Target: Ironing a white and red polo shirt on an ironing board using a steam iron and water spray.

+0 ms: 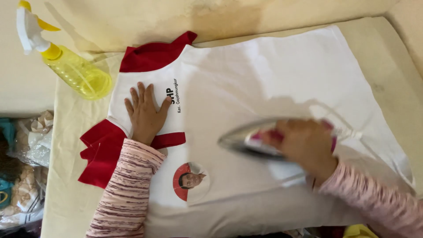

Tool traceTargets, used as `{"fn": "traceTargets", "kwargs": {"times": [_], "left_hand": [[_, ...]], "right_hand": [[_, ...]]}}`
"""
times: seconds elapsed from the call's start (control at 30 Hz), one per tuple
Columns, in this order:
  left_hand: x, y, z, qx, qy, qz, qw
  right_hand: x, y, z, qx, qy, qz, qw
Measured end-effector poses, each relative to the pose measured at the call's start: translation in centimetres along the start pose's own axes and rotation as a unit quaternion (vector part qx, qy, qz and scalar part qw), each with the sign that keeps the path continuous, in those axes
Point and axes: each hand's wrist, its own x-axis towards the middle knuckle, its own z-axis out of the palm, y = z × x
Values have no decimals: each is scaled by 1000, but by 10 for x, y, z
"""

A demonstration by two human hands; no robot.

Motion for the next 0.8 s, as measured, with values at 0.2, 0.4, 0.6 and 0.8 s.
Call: {"fn": "traceTargets", "kwargs": {"times": [0.2, 0.4, 0.6, 0.8], "left_hand": [[0, 3, -3, -5, -11, -7, 1000], [-1, 3, -4, -7, -10, -4, 1000], [-2, 7, -8, -6, -20, -7, 1000], [-10, 21, -24, -7, -38, -35, 999]], "right_hand": [[54, 122, 64, -237, -23, 217, 947], [90, 180, 65, -137, -135, 294, 936], [48, 152, 53, 62, -105, 28, 992], [13, 48, 19, 156, 94, -169, 969]]}}
